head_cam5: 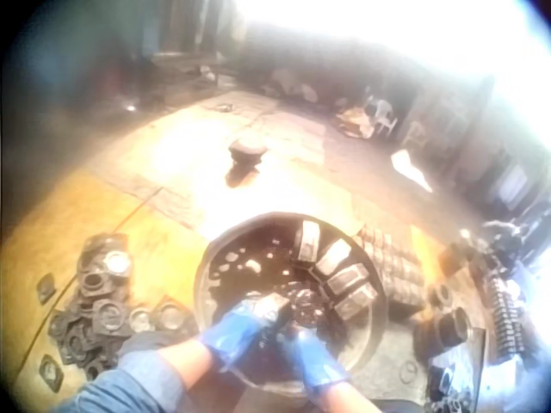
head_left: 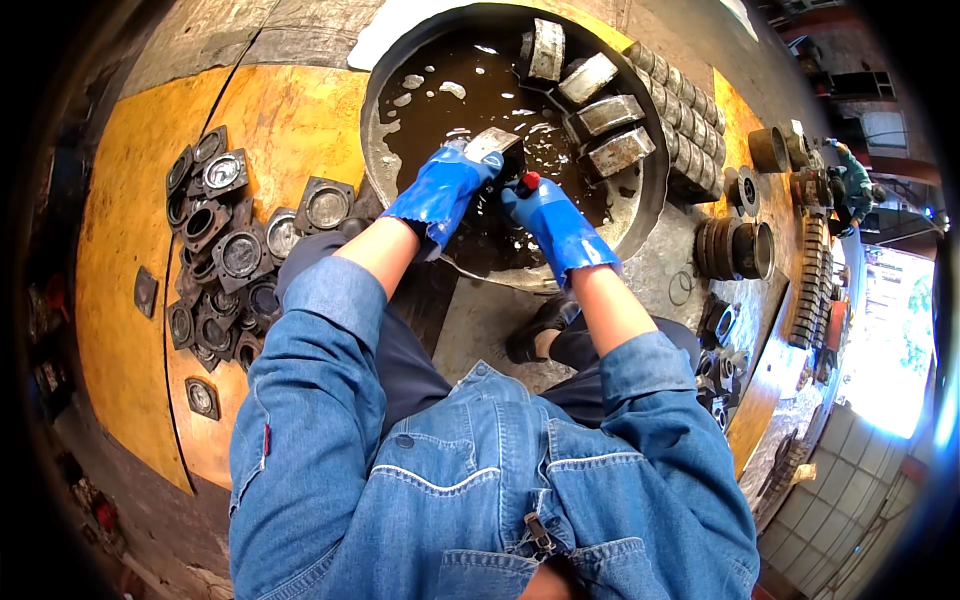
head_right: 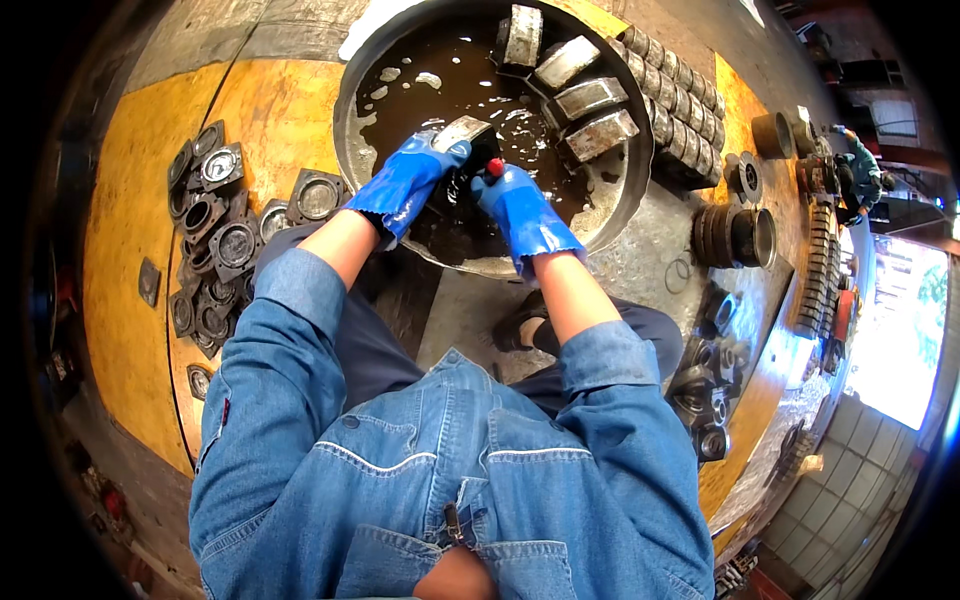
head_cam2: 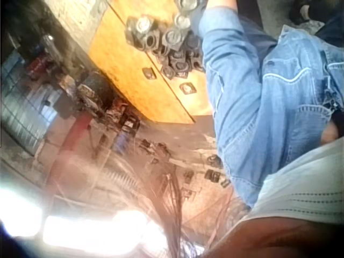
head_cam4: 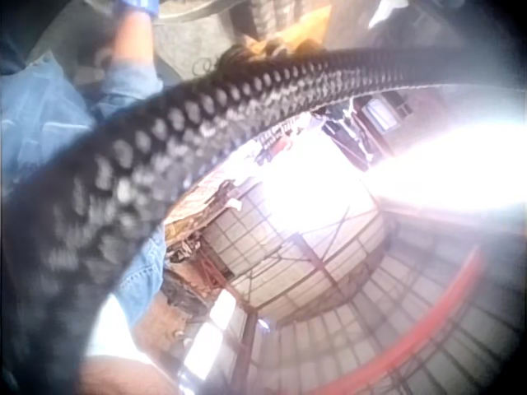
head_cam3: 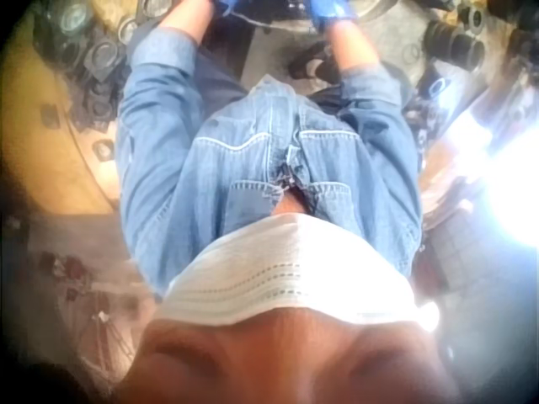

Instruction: The person uses a brush to scrub metal components submerged in a tub of fluid, then lifts them out and places them back into the tub.

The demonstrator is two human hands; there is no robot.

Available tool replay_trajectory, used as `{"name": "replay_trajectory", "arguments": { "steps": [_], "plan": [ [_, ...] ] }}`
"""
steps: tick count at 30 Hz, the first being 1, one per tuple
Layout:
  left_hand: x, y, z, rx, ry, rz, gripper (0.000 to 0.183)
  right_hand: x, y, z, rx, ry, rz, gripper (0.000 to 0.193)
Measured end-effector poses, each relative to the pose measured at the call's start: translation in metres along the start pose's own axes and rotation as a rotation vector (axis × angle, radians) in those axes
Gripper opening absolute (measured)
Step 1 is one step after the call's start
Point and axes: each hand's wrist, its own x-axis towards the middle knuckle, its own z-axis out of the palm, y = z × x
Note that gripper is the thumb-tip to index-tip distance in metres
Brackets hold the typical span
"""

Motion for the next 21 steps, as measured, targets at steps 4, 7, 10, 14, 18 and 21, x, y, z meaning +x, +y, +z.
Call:
{"name": "replay_trajectory", "arguments": {
  "steps": [4, 7, 10, 14, 18, 21],
  "plan": [
    [0.013, -0.020, 0.004, -0.111, -0.040, 0.033, 0.070, -0.031, -0.053, -0.039, 0.084, -0.208, 0.097, 0.037],
    [0.009, -0.013, 0.007, -0.112, -0.053, 0.048, 0.071, -0.012, -0.044, -0.042, 0.255, -0.245, 0.112, 0.031],
    [0.006, -0.008, 0.003, -0.029, -0.023, -0.015, 0.072, -0.013, -0.038, -0.028, 0.102, -0.173, 0.002, 0.033],
    [0.007, -0.012, 0.002, -0.008, -0.027, -0.076, 0.075, -0.018, -0.057, -0.013, -0.383, -0.099, 0.044, 0.043],
    [0.013, -0.017, 0.006, -0.012, -0.015, -0.088, 0.078, -0.024, -0.059, -0.011, -0.499, 0.000, -0.019, 0.037],
    [0.012, -0.021, 0.009, 0.011, 0.053, -0.066, 0.076, -0.025, -0.059, -0.020, -0.601, 0.047, -0.058, 0.038]
  ]
}}
